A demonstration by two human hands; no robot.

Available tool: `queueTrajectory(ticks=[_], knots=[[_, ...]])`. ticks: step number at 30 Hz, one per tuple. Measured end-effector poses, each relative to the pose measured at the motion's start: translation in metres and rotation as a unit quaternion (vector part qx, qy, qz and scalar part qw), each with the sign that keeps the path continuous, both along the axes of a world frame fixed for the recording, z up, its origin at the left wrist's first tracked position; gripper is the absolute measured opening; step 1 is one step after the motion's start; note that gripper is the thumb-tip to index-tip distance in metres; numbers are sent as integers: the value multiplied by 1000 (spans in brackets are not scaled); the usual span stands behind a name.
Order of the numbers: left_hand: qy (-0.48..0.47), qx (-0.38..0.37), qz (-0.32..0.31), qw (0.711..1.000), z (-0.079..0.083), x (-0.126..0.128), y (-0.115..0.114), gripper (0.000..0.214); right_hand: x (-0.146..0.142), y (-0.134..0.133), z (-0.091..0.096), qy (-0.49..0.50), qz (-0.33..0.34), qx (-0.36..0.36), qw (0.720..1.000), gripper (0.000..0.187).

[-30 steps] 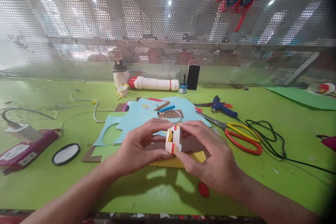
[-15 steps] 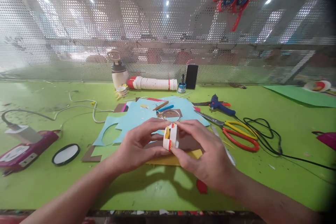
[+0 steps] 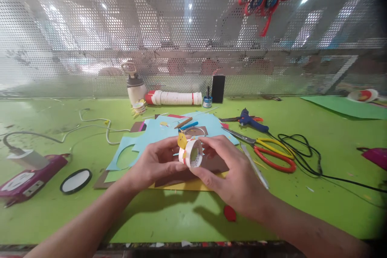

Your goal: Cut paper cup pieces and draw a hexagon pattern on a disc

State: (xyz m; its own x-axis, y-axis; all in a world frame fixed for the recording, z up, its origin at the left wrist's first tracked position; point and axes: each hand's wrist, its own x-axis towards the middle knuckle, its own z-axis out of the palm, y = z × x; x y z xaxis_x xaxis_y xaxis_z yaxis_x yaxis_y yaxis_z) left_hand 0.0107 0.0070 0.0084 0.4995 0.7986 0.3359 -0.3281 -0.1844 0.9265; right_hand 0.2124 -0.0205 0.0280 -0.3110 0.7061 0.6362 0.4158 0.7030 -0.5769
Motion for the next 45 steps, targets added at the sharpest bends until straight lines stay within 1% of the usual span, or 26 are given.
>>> queueTrajectory(ticks=[2,5,7,9,13,17,19,23,25,26,30,32,34,36,39,40,43,45], knots=[[-2,-7,-9,1000,-1,-2,1,45,2,1,1,1,4,11,1000,38],[-6,-30,-40,999,-2,-4,2,44,5,2,2,0,16,30,999,37],[-8,-36,-60,998,-3,-5,2,44,6,1,3,-12,27,34,999,39],[-5,-29,-67,997,-3,-5,3,44,7,-1,3,-27,37,31,998,44],[2,-23,-75,997,-2,-4,2,45,5,-4,-1,-40,35,25,998,55],[-10,-43,-110,993,2,-4,0,46,2,-3,-7,-30,36,43,998,55],[-17,-50,-121,991,3,-4,-1,46,1,-3,-10,-27,22,56,998,58],[-19,-44,-137,989,2,0,-3,53,-1,-3,-15,-42,-24,75,996,72],[-11,-41,-129,991,1,3,-5,53,-4,-3,-18,-52,-31,88,994,75],[-6,-41,-117,992,1,5,-6,50,-5,-3,-19,-56,-34,96,993,76],[29,-59,-67,996,3,6,-11,23,-9,-2,-26,-65,-43,108,991,77],[46,-76,-58,994,3,4,-12,21,-9,-2,-26,-61,-42,89,993,76],[54,-84,-61,993,3,2,-12,25,-7,-2,-22,-44,-37,54,997,73],[59,-86,-68,992,3,0,-11,27,-4,-1,-15,-17,-20,16,1000,60],[75,-92,-78,990,3,1,-10,29,2,3,-4,45,30,-49,997,26],[84,-91,-80,989,3,1,-9,29,4,5,-2,66,44,-76,994,18],[119,-73,-81,987,4,5,-9,29,6,9,1,101,66,-153,981,12],[144,-62,-73,985,4,7,-10,28,6,10,1,98,75,-177,976,10]])
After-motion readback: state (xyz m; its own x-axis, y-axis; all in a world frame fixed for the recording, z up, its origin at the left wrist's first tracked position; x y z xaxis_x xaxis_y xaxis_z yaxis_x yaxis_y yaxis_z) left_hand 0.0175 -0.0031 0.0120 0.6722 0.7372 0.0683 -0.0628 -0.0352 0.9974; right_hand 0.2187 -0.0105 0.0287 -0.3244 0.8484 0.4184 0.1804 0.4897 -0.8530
